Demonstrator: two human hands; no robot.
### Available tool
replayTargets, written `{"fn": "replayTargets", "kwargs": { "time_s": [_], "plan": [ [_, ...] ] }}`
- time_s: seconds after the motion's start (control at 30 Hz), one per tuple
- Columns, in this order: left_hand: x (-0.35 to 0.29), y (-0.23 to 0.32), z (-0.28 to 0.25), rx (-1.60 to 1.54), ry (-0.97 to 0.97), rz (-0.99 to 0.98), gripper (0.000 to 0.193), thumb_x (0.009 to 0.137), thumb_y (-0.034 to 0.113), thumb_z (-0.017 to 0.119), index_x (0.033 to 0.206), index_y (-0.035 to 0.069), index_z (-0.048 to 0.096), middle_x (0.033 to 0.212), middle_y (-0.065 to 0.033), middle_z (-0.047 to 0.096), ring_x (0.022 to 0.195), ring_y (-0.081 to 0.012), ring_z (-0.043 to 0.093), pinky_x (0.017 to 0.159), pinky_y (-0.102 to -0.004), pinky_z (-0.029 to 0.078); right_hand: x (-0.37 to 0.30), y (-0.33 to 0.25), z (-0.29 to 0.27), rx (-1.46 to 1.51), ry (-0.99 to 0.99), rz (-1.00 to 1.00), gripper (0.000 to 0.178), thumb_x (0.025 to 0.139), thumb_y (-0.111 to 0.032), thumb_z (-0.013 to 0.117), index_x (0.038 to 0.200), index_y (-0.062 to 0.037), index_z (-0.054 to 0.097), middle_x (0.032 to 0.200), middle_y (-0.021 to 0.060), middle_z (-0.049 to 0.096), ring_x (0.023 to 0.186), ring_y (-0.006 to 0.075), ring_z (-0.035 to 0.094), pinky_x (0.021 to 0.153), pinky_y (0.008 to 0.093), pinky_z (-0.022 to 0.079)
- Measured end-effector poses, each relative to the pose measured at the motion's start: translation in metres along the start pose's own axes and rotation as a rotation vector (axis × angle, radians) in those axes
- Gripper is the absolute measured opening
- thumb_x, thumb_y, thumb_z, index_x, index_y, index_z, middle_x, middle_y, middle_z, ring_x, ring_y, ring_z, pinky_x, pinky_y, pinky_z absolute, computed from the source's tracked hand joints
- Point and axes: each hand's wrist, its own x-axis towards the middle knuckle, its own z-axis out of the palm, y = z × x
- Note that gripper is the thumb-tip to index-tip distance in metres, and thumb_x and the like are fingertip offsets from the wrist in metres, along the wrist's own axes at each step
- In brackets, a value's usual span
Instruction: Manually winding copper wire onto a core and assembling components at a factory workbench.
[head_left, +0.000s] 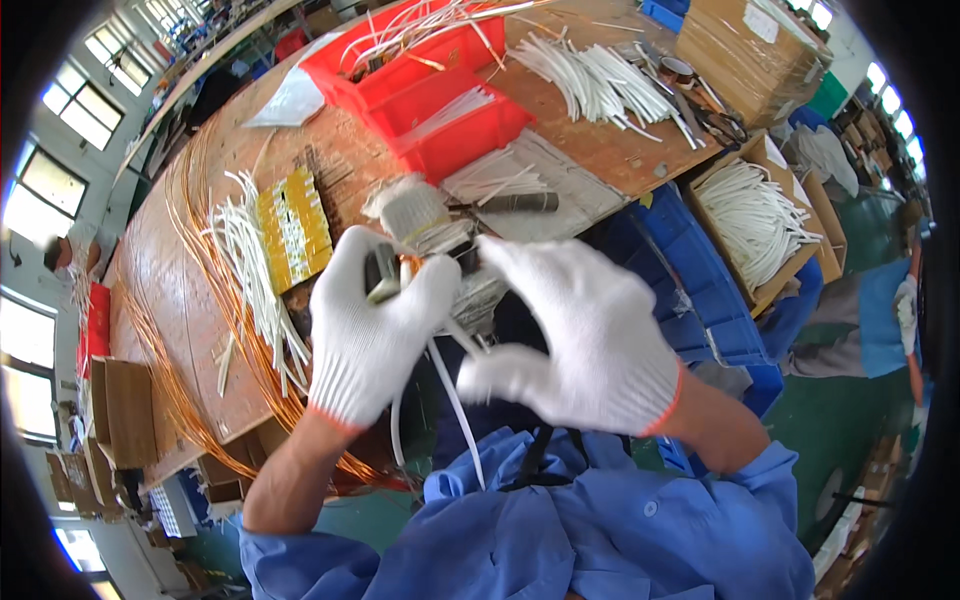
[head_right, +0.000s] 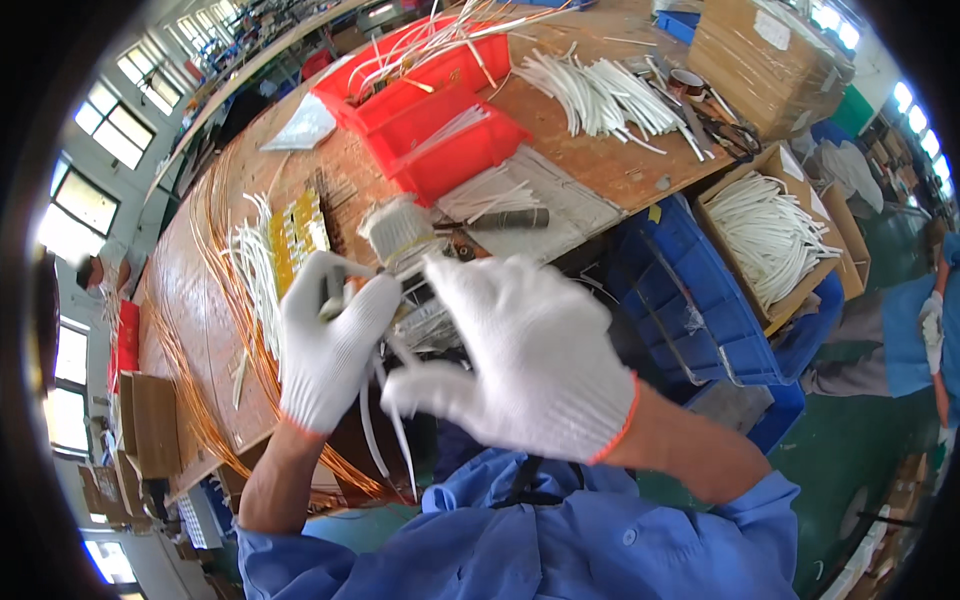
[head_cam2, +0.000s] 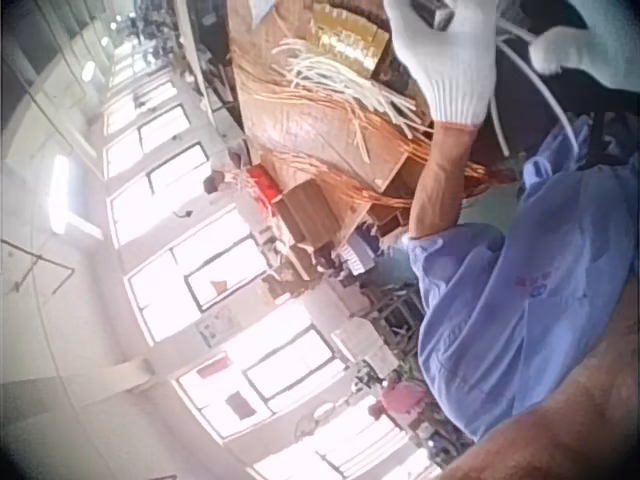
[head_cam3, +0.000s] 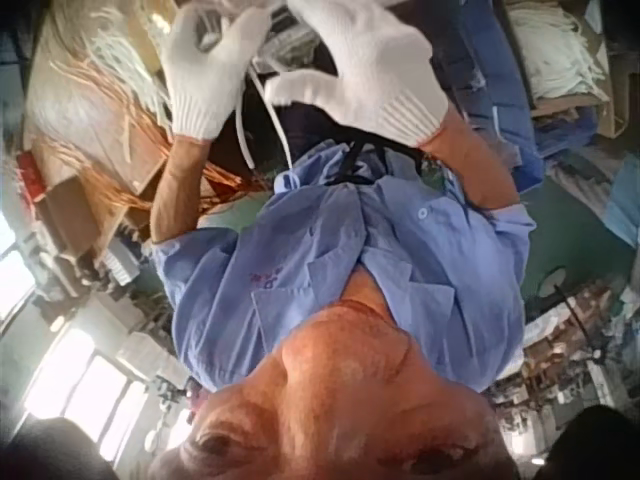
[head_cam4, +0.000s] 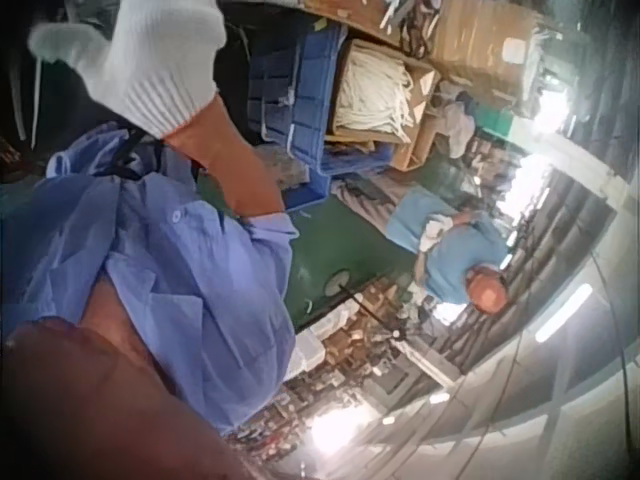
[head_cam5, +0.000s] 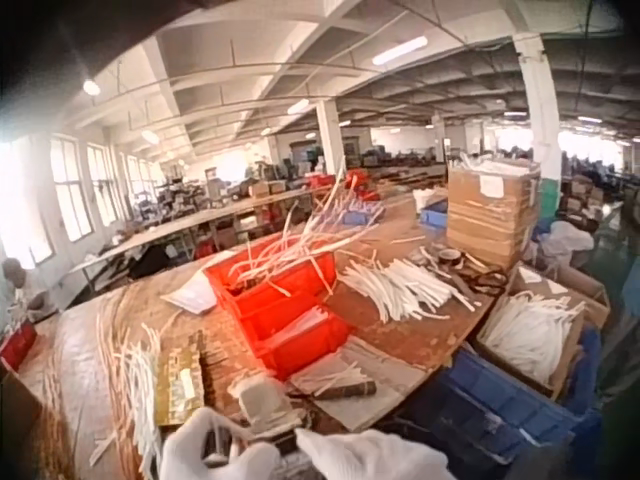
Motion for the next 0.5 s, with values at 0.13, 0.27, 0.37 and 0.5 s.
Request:
{"fn": "replayTargets", "kwargs": {
  "time_s": [0.13, 0.27, 0.37, 0.5],
  "plan": [
    [-0.008, 0.062, 0.010, -0.299, -0.008, 0.245, 0.028, 0.094, 0.017, 0.085, 0.111, 0.000, 0.069, 0.088, -0.0027, 0.073, 0.080, -0.0067, 0.067, 0.072, -0.0264, 0.055, -0.008, -0.032, -0.006, 1.073, -0.310, 0.455, 0.058, 0.107, -0.047, 0.076, 0.142, -0.0026, 0.065, 0.106, 0.0134, 0.072, 0.094, 0.0250, 0.074, 0.083, 0.0390, 0.059],
    [0.100, 0.066, 0.037, -0.643, -0.092, 0.186, 0.032, 0.110, 0.035, 0.072, 0.111, 0.003, 0.076, 0.084, -0.0015, 0.069, 0.071, -0.0111, 0.065, 0.067, -0.0265, 0.051, -0.037, -0.010, -0.020, 1.564, -0.423, 0.749, 0.037, 0.113, -0.034, 0.071, 0.131, -0.0023, 0.071, 0.077, -0.0013, 0.061, 0.065, 0.0066, 0.060, 0.061, 0.0276, 0.052],
    [0.254, 0.039, 0.040, -0.891, -0.101, 0.265, 0.026, 0.114, 0.033, 0.069, 0.113, 0.008, 0.077, 0.083, 0.0028, 0.065, 0.074, -0.0086, 0.061, 0.067, -0.0236, 0.048, -0.038, 0.038, -0.056, 1.368, -0.266, 0.878, 0.040, 0.118, -0.037, 0.060, 0.125, 0.0002, 0.072, 0.067, -0.0028, 0.052, 0.054, 0.0064, 0.053, 0.052, 0.0277, 0.054],
    [0.478, -0.025, 0.019, -1.095, -0.173, 0.044, 0.029, 0.113, 0.045, 0.069, 0.104, 0.017, 0.068, 0.074, 0.0048, 0.057, 0.066, -0.0102, 0.053, 0.061, -0.0261, 0.049, -0.004, 0.163, -0.104, 1.413, -0.105, 0.775, 0.060, 0.117, -0.053, 0.057, 0.128, 0.0048, 0.069, 0.066, -0.0037, 0.048, 0.051, 0.0059, 0.049, 0.052, 0.0306, 0.060]
  ]
}}
